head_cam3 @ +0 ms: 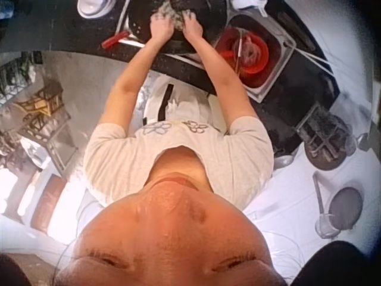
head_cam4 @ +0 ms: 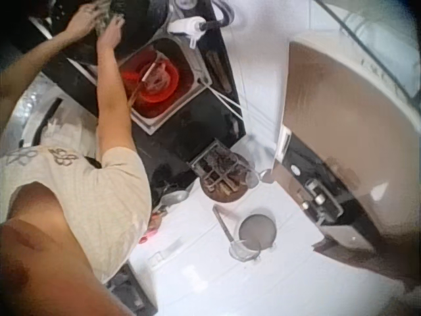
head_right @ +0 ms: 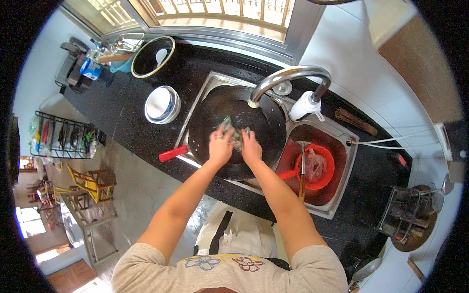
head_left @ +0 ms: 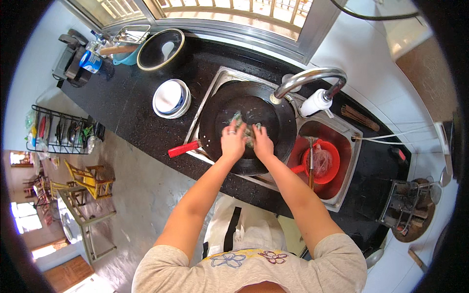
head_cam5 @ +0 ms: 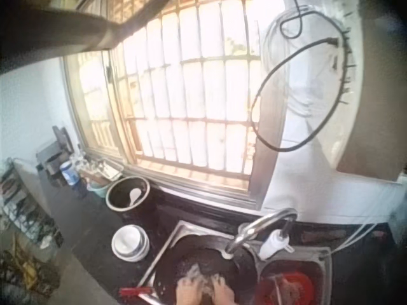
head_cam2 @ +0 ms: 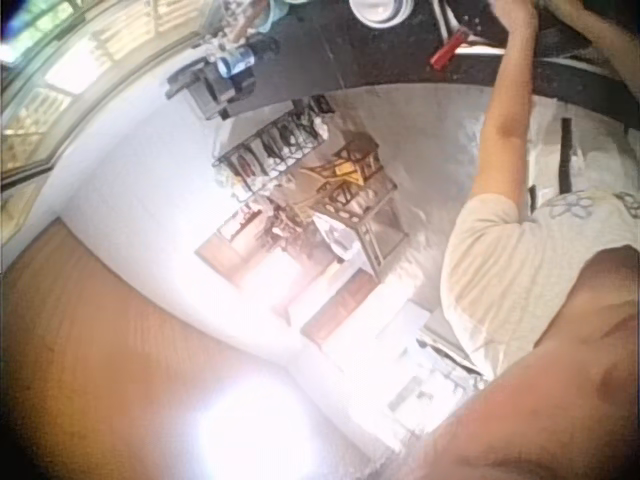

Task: The person cleans the kitchen by wiping the stovetop and range hood with a cloth, then washes a wok in the sink using dish soap and a sponge. They rinse the wok and place it back on the stove.

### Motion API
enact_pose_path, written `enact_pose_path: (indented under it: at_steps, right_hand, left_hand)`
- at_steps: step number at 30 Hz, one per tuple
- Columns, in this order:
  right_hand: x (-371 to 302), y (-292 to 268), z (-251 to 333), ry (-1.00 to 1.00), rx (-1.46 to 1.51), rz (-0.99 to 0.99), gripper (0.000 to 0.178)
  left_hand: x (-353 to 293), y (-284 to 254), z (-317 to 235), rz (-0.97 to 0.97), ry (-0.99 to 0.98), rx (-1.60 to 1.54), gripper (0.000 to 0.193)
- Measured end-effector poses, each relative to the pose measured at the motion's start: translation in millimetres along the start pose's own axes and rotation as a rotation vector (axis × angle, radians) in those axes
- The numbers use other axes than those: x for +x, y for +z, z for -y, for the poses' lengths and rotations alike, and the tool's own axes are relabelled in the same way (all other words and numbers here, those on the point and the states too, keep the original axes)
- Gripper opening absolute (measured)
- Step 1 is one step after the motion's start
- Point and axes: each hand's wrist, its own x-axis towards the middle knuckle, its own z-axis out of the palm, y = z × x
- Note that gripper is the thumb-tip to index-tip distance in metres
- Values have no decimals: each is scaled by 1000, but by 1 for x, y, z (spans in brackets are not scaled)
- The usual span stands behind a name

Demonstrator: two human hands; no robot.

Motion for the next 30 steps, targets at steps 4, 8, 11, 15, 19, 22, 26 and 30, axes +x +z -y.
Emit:
enact_pose_path:
  at_steps: [4,8,11,15,19,22,26,30]
  right_hand:
    - [19,-3,8,13,-153,114,43]
    - [33,-3,-9,96,16,-8,27]
    - [37,-8,12,-58,474,-160,24]
    - [31,-38,64,-25,707,-140,22]
    - [31,-46,111,-84,512,-134,25]
    - [33,-30,123,-50,375,-226,26]
    - [61,1,120,-23,187,-281,27]
    - [100,15,52,280,202,-354,28]
  left_hand:
    - [7,23,21,55,105,311,39]
    - [25,27,6,62,-236,5,49]
    - [34,51,17,37,-526,-297,45]
    - [57,34,2,127,-930,-1564,49]
    - [74,34,30,250,-1331,-1973,52]
    - [72,33,36,374,-1253,-1937,47]
    - [50,83,61,404,-837,-2475,39]
    - [61,47,27,454,-1109,-2095,20]
